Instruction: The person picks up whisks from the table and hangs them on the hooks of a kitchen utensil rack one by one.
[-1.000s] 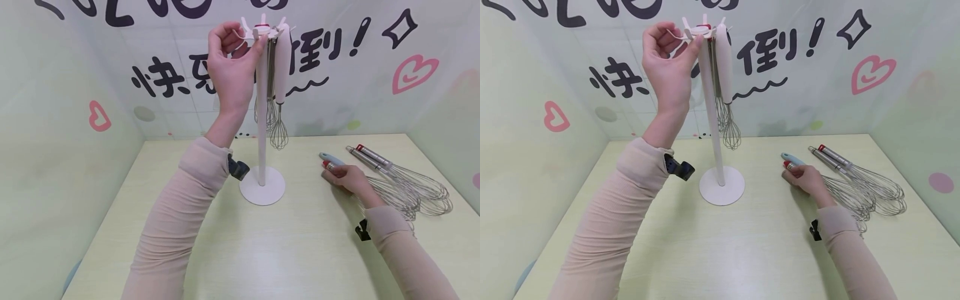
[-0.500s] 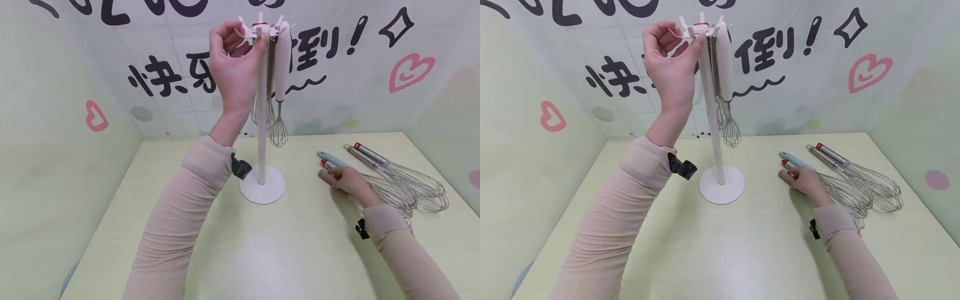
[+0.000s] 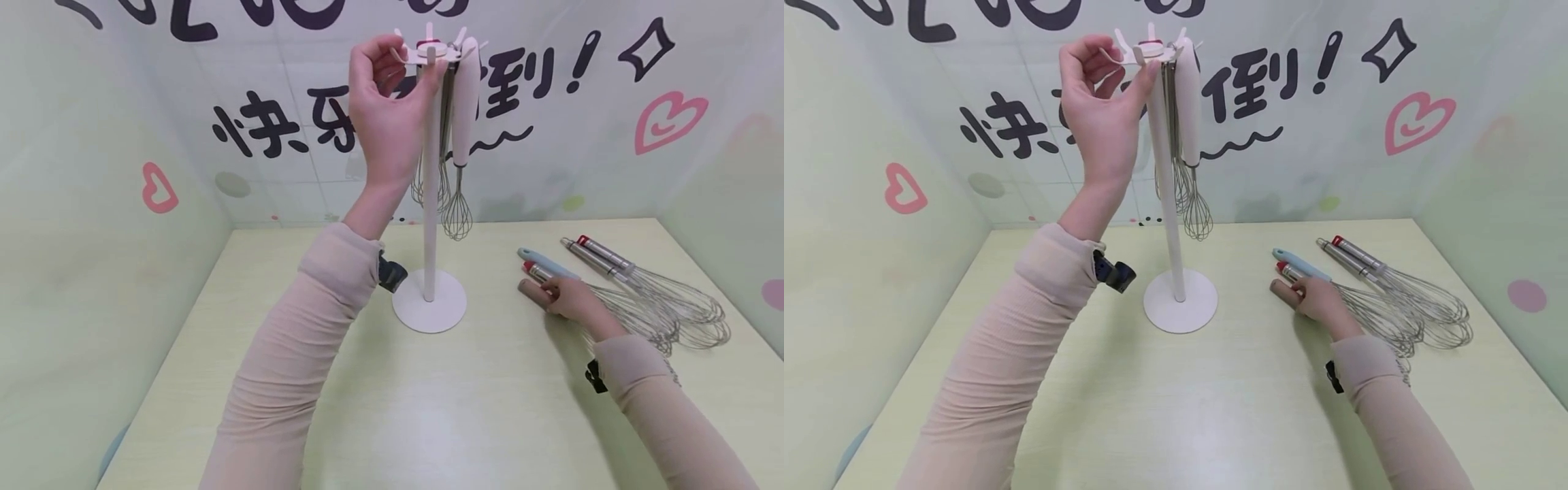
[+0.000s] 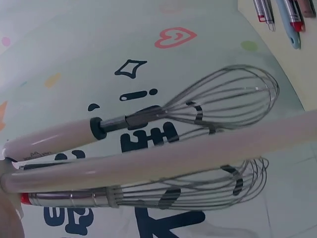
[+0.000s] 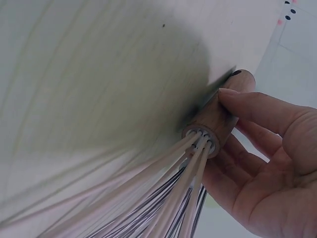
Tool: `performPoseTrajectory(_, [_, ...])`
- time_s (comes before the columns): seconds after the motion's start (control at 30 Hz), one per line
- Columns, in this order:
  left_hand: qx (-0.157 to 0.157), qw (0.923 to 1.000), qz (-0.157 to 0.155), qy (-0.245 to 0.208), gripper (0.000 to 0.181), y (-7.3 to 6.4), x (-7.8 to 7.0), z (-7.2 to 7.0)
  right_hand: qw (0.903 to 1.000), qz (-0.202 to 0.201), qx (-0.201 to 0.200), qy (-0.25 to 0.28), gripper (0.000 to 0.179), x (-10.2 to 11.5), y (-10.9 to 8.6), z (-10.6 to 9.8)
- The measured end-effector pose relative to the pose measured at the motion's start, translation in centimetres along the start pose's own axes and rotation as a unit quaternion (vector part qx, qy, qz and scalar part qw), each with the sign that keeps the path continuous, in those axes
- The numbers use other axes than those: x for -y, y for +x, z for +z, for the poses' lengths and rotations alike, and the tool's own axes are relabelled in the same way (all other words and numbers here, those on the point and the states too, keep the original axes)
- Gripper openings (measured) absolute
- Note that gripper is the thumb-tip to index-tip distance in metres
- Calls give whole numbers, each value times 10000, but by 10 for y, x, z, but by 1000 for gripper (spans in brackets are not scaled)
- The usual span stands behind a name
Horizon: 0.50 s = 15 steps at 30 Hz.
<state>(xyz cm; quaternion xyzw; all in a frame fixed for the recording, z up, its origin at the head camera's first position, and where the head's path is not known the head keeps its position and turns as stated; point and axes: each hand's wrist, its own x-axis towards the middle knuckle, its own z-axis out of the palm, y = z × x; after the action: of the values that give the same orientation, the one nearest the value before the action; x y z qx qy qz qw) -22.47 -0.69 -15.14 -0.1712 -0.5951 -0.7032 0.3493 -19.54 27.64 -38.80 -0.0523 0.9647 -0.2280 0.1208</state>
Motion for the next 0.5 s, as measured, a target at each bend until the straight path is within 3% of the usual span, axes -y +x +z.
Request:
performPoseTrajectory(0.2, [321,9963,656,456,53,5,13,-11,9998,20,107,176,49,1,-2,-4])
performPoseTrajectory(0.5, [559,9930,794,672,48,9,20,-23,9987,58,217,458,50,2,-3,-14])
